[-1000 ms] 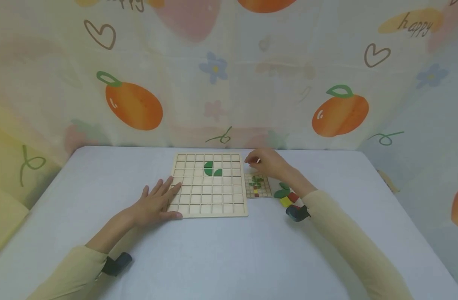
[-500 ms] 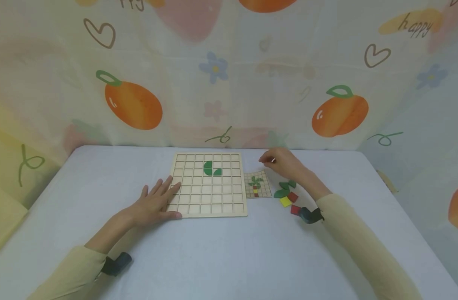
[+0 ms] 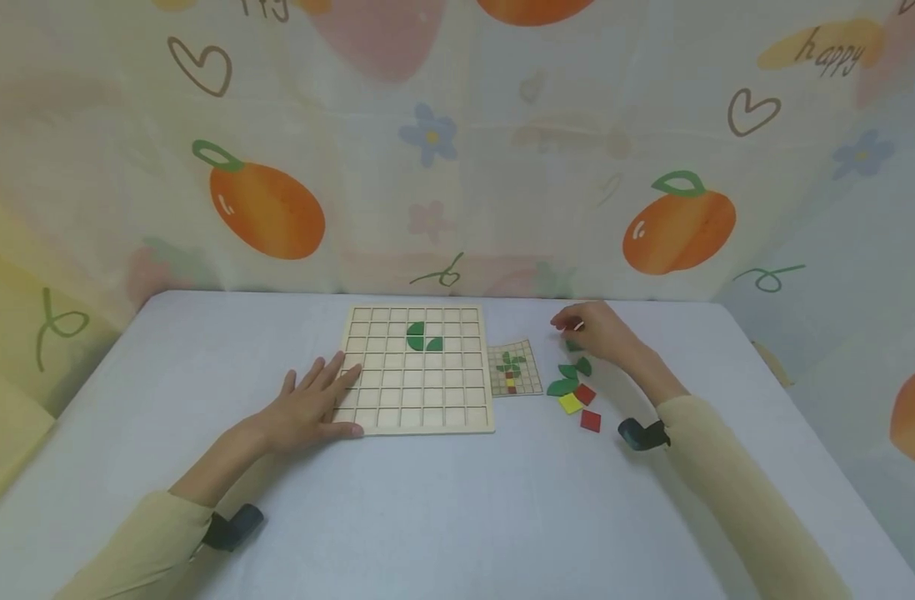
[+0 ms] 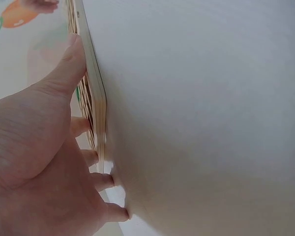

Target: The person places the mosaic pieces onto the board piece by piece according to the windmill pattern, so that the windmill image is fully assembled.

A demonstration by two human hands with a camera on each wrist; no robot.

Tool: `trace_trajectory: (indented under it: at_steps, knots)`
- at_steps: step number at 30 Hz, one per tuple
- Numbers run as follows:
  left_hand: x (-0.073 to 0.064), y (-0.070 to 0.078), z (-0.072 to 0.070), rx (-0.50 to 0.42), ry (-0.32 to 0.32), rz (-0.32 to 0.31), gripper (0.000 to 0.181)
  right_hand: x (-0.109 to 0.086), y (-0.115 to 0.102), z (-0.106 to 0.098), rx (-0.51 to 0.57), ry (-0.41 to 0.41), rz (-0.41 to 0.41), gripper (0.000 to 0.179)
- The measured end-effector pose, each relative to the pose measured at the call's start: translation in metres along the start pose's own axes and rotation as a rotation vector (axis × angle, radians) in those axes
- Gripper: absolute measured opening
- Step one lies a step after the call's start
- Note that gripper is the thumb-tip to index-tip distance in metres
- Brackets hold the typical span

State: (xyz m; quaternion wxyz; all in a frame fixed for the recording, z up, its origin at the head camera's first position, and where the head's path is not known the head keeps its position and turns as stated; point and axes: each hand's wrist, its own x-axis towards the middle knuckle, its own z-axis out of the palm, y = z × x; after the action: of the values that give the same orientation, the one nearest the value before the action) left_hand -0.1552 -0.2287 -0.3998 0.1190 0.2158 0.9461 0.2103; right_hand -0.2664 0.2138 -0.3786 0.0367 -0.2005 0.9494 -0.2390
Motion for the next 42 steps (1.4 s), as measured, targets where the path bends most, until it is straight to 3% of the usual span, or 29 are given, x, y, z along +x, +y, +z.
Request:
trace_trajectory:
  at_steps: [9,19,42]
  knots:
    - [0.001,-0.002,0.003,0.001,0.001,0.002,0.094,-0.013,0.012,0.001,0.02,-0.011,0.118,0.032]
    - [0.001,-0.002,0.002,0.013,0.004,-0.001,0.094,-0.012,0.021,0.005,0.024,-0.043,0.099,0.029]
    - [-0.001,0.0,0.0,0.01,0.005,-0.005,0.093,-0.021,0.025,0.006,0.081,0.041,0.105,0.025]
